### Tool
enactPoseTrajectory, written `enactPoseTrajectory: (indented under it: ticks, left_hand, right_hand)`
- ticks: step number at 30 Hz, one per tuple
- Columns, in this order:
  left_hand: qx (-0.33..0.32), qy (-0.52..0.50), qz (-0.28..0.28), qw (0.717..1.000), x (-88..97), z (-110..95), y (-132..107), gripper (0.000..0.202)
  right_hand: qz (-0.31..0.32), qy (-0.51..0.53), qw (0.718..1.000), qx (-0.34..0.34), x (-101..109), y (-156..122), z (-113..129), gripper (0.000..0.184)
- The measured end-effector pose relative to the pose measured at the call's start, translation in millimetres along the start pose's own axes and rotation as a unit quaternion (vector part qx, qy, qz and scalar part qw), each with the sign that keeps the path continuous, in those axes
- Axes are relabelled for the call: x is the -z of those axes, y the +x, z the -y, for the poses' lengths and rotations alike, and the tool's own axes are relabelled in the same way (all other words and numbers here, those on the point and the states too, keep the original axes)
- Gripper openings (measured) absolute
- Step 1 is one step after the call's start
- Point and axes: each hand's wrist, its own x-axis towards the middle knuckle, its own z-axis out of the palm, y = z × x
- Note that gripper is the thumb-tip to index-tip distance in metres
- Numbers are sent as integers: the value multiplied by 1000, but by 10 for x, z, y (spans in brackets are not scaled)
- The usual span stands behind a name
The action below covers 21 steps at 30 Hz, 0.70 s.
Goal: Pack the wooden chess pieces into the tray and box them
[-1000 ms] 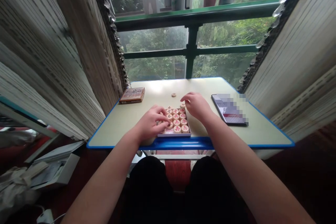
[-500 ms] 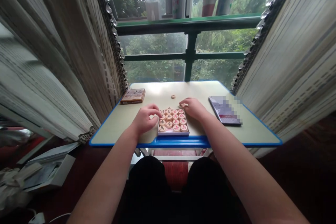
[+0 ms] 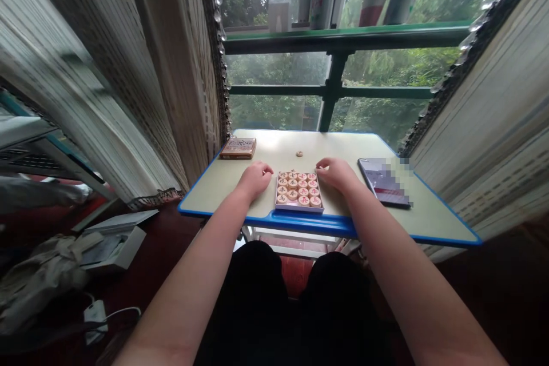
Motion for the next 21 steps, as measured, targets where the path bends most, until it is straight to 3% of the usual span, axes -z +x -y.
enactPoseTrajectory:
  ticks: [5,10,13,15,21]
  left_hand:
    - [49,-38,24,998,-55,62,22,28]
    - [44,-35,33,998,-41,65,8,26]
    - [12,-43,15,999,-18,32,-7,24]
    - [-27,-46,-8,999,1,-3,-23,21]
    - [-111,-94,-27,989,92,-144,-96,20]
  right_hand:
    - [-38,36,999,-4,14,-29,25,15]
    - [-70,97,987,104,20,-204,248,13]
    - [-77,145,952,257,-26,-334,395,12]
    - [-79,150,935,310,-53,-392,448,13]
    - [-70,168,916,357,-22,-436,467,9]
